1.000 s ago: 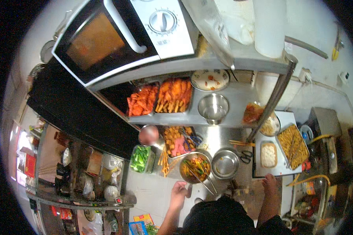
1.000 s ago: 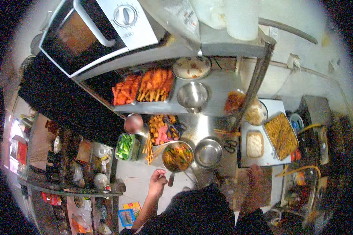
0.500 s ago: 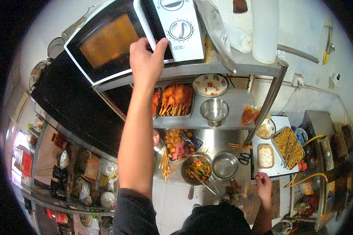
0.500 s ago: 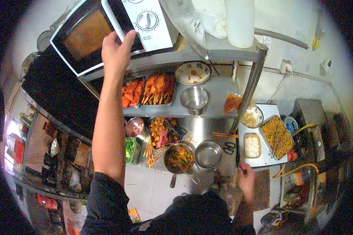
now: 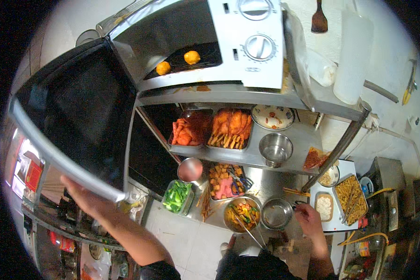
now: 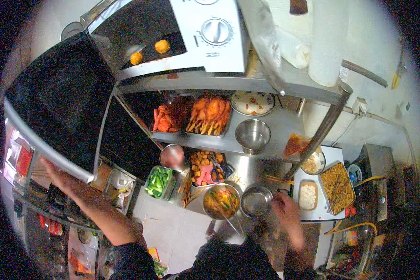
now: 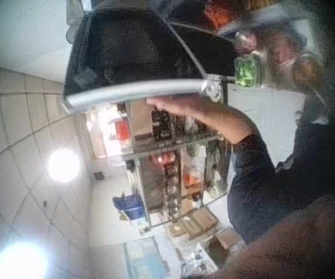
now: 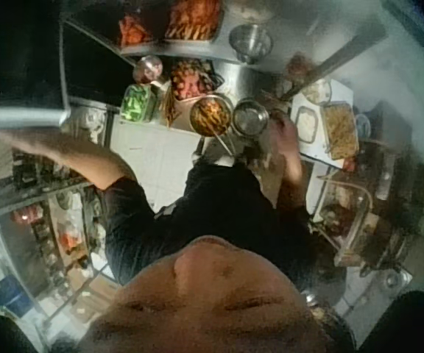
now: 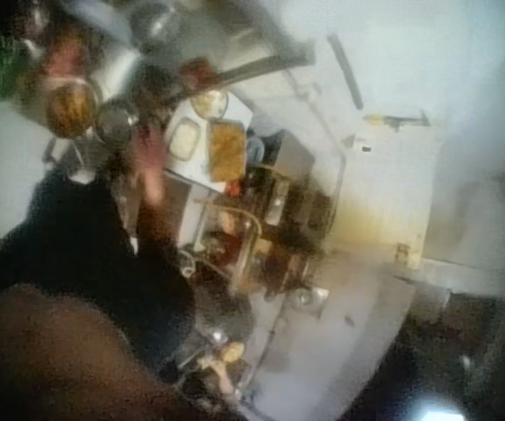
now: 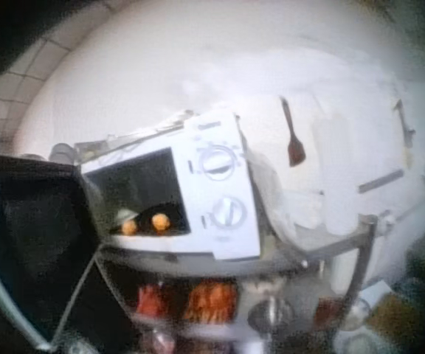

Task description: The person assembles a takeout meal by scooping rice into a container, adding cooked vegetables and fried items from a pot, and placing the container into a microwave. They use tongs, a rice paddle, and scissors during the process.

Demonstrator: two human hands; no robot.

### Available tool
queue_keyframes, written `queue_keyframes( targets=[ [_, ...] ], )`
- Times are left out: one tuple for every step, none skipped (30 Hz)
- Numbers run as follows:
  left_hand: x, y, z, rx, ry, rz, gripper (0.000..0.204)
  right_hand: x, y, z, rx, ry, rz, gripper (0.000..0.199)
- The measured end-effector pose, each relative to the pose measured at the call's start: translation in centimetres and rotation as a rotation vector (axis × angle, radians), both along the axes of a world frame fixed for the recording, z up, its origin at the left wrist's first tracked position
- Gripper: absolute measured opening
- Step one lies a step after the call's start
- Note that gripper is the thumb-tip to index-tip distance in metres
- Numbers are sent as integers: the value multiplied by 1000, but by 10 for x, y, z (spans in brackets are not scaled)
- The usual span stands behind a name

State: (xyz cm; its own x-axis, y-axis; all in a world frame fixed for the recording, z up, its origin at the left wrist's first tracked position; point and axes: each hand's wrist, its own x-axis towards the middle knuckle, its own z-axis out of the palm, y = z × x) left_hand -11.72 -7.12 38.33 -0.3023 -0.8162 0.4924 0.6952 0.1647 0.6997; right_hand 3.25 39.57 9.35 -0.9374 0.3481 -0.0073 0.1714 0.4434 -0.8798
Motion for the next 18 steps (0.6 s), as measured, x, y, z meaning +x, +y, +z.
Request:
queue_keyframes(
  targets=[
    [0,-22,-4,1,69,-103,71,-22,-16,25,142,148,96,26],
    [-2,-45,-6,-113,165,-213,75,-45,-34,54,286,214,148,27],
    [-6,-65,-13,-185,153,-92,70,-69,-56,86,263,350,212,27],
    [-9,-85,-22,-266,188,-130,64,-94,-79,122,243,485,276,27],
    [-18,-102,-37,-465,221,48,64,-115,-99,161,222,533,345,26],
    [-26,-122,-48,-528,243,185,64,-148,-123,199,301,722,356,26],
    [-36,-138,-62,-560,296,260,64,-179,-148,235,271,834,369,26],
    [-47,-149,-78,-672,313,337,63,-209,-163,273,505,968,347,27],
    [-59,-155,-92,-669,267,242,63,-246,-185,305,539,1151,325,28],
    [-73,-154,-106,-631,233,68,61,-278,-197,337,710,1189,267,31],
    [-83,-147,-120,-594,197,-106,59,-305,-208,362,898,1004,160,35],
    [-90,-134,-130,-557,160,-281,58,-328,-219,378,979,797,56,39],
    [-94,-120,-137,-519,119,-458,56,-345,-224,387,1023,697,-19,32],
    [-97,-109,-136,-388,54,-708,50,-357,-223,394,1065,536,48,33],
    [-99,-97,-133,-223,-24,-925,44,-369,-223,399,1079,405,85,31],
    [-106,-86,-125,44,-128,-1202,34,-376,-222,399,1092,240,109,29],
    [-111,-71,-118,-150,-186,-1122,29,-379,-220,398,1086,276,96,28],
    [-114,-58,-109,-338,-241,-1032,25,-381,-218,396,1081,312,87,27]
  ],
)
